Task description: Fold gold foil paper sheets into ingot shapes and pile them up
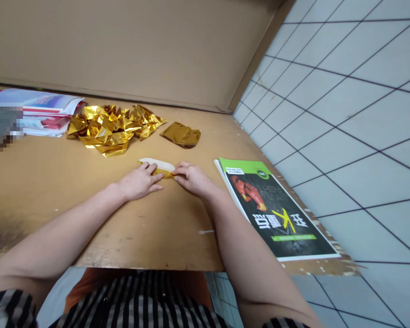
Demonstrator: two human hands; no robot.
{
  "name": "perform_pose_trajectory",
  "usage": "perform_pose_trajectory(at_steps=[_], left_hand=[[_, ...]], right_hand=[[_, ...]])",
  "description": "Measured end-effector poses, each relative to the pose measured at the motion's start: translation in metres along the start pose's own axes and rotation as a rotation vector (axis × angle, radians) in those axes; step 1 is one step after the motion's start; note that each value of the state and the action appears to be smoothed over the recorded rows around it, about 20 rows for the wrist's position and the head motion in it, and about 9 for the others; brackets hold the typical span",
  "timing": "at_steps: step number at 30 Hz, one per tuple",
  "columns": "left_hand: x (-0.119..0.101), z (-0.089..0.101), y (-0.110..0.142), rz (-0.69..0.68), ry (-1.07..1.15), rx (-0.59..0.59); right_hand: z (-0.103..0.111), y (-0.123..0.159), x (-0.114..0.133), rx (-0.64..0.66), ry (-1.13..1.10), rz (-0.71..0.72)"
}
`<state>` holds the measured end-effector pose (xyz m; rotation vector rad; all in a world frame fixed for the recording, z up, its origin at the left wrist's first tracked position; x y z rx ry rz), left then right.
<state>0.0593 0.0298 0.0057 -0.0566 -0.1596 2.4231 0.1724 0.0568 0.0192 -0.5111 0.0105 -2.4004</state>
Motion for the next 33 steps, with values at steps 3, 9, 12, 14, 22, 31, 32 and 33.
perform_pose_trajectory(at_steps=[3,9,12,14,22,31,32,33], left_hand=[[0.001,-0.001,0.0,-0.003,0.004,0.011],[0.0,-0.001,0.0,0.006,0.002,0.034],[-0.001,0.0,0.0,0.006,-0.008,0.032],[-0.002,0.001,0.0,0.002,-0.01,0.028],[-0.003,0.002,0.002,-0.007,-0.01,0.079],[-0.002,0.0,0.001,0.008,-0.024,0.109],[-0.002,0.0,0.001,0.004,-0.019,0.098],[-0.002,0.0,0.001,0.0,-0.014,0.09]], right_hand=[[0.001,0.0,-0.005,-0.041,-0.078,-0.003],[0.002,-0.004,-0.014,-0.134,-0.187,-0.038],[-0.001,-0.007,-0.021,-0.162,-0.175,-0.102],[-0.003,-0.009,-0.024,-0.167,-0.147,-0.145],[-0.002,-0.013,-0.02,-0.15,-0.03,-0.261],[-0.002,-0.012,-0.02,-0.135,-0.001,-0.347],[-0.001,-0.012,-0.022,-0.139,0.001,-0.36],[0.0,-0.012,-0.025,-0.144,0.003,-0.374]])
Point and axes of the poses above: each hand's wrist, its own y-axis away from the middle knuckle, its own z-axis out of the back of the hand, x = y × z, the point moved 9 cm from there along -y, towards the middle knuckle, and after that the axes turned 7 degrees about z, right-handed, at the moved point
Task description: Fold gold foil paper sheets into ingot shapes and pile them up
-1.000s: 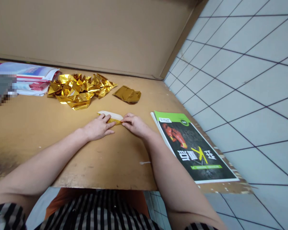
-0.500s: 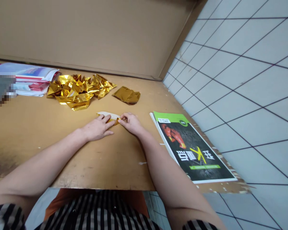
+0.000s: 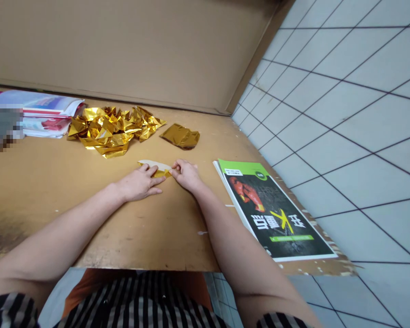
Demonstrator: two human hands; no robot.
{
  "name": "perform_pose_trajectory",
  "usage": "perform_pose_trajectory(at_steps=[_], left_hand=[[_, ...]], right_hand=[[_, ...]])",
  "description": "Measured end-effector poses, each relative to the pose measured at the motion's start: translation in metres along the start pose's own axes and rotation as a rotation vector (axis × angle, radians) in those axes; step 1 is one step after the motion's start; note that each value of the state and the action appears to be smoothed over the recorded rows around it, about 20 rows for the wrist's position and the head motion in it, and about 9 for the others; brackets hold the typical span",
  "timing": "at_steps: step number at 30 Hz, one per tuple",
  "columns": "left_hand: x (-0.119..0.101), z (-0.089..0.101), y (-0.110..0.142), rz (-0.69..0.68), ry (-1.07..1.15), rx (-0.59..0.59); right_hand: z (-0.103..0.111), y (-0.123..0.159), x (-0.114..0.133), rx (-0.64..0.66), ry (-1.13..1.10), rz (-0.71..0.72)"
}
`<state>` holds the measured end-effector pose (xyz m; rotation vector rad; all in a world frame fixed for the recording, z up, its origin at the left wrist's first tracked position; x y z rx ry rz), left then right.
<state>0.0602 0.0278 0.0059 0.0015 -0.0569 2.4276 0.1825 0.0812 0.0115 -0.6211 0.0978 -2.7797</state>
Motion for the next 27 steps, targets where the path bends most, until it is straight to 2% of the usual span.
perform_pose_trajectory(at_steps=[6,12,17,22,27], left_hand=[[0.001,-0.002,0.0,-0.007,0.002,0.001],[0.0,-0.001,0.0,0.0,0.002,0.002],[-0.001,0.0,0.001,-0.011,-0.001,-0.021],[-0.001,-0.002,0.0,-0.002,-0.014,-0.011],[-0.003,0.0,0.001,-0.004,-0.007,-0.034]], right_hand=[[0.003,0.001,-0.006,-0.008,0.03,-0.04],[0.005,0.008,0.008,-0.056,0.152,-0.008],[-0.001,0.007,0.016,-0.042,0.14,0.014],[-0.004,0.003,0.008,-0.03,0.13,-0.049],[-0.004,0.002,0.005,-0.075,0.117,-0.019]])
Point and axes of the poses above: each hand's wrist, its own y-axis away from the middle knuckle, its own z-axis out of the back of the hand, x = y × z, the point moved 9 cm from there along -y, towards the middle knuckle, and after that the axes turned 7 degrees about z, right-handed, at the moved point
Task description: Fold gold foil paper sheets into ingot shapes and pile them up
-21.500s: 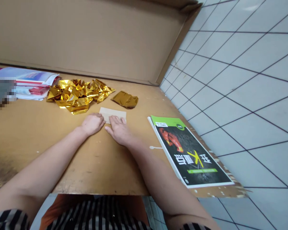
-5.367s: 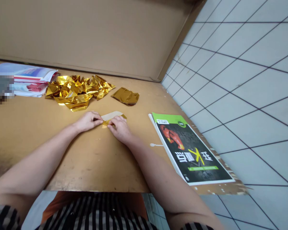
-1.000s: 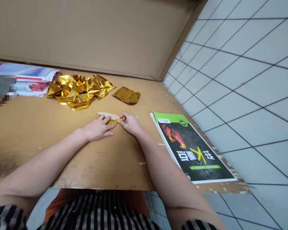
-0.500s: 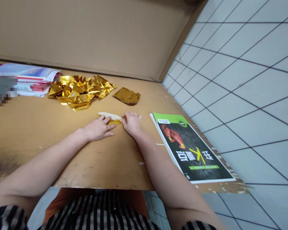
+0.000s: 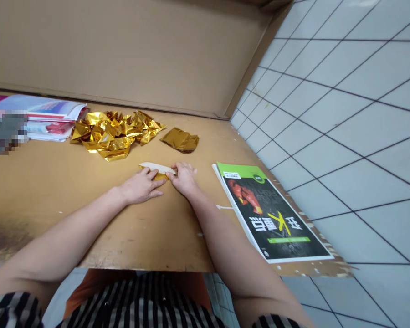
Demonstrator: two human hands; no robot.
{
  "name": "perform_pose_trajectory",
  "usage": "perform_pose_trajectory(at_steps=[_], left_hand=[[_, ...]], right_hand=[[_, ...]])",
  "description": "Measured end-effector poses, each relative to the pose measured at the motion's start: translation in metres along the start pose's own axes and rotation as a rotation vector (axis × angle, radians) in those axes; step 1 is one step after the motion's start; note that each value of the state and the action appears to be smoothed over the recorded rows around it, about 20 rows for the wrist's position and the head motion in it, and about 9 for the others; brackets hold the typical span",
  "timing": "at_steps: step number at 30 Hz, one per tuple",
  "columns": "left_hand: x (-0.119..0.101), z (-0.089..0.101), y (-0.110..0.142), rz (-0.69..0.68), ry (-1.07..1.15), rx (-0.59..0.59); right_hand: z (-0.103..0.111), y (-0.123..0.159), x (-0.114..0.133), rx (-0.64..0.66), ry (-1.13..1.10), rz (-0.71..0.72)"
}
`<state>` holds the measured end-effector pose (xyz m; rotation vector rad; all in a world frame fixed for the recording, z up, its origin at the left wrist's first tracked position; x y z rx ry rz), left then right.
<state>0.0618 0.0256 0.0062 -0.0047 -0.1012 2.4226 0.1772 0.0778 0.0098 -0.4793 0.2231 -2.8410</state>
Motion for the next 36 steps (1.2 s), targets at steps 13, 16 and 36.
perform_pose_trajectory(at_steps=[13,16,36], left_hand=[[-0.0024,0.0017,-0.0004,0.035,0.028,-0.033],[-0.0039,0.0017,-0.0011,0.041,0.04,-0.032],[-0.0094,0.0056,-0.004,0.175,0.009,-0.008]], right_hand=[[0.003,0.0024,0.0011,-0.004,0.03,-0.011],[0.0035,0.0024,0.0001,-0.017,0.027,-0.004],[0.0079,-0.0034,-0.0004,0.023,-0.058,-0.095]])
Point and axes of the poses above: each hand's wrist, its own y-axis away from the middle knuckle, its own z-axis out of the back of the hand, x = y × z, the point moved 9 cm from there along -y, towards the middle knuckle, and after that the axes turned 7 degrees about z, right-handed, at the moved point
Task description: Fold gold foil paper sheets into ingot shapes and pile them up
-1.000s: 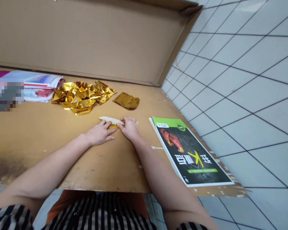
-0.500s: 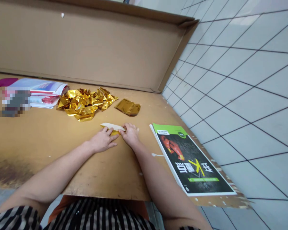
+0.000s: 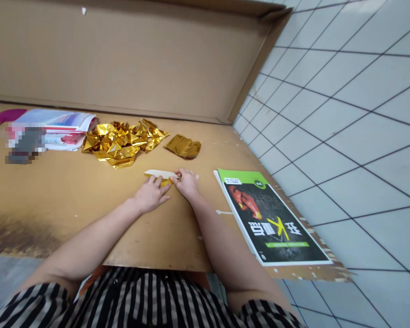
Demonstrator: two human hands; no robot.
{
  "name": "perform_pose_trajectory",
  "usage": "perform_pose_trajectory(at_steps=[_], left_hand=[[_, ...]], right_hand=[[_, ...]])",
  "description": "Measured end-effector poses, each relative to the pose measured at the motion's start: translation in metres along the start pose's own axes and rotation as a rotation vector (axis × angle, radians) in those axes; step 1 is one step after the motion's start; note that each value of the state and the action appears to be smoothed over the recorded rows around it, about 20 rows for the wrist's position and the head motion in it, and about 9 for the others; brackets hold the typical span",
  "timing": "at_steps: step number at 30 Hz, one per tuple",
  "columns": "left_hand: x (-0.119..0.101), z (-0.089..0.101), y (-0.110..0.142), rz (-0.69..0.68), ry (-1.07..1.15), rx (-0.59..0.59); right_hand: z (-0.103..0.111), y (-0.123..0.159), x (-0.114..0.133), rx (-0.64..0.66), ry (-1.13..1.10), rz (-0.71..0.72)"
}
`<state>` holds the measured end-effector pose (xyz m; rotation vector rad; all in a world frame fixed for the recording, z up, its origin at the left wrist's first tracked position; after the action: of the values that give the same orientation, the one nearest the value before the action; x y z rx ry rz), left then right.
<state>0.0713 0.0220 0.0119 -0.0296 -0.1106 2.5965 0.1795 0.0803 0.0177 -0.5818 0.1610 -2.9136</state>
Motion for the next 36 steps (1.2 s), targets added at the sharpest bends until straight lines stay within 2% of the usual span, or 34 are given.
perform_pose_trajectory(at_steps=[11,24,36], left_hand=[[0.002,-0.007,0.0,0.073,0.048,0.022],[0.002,-0.008,-0.001,0.064,0.072,-0.027],[0.004,-0.01,0.0,0.057,0.129,-0.028]], right_hand=[[-0.004,-0.005,-0.005,-0.015,-0.045,-0.002],[-0.008,-0.014,-0.009,-0.012,-0.025,-0.02],[-0.009,-0.019,-0.021,0.007,-0.256,0.096]])
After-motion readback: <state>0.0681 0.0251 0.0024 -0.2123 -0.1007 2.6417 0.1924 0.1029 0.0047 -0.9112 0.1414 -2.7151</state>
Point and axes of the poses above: each hand's wrist, its own y-axis away from the middle knuckle, its own z-axis out of the back of the hand, x = y × z, the point moved 9 cm from there along -y, towards the middle knuckle, and after that the axes turned 7 degrees about z, right-handed, at the moved point
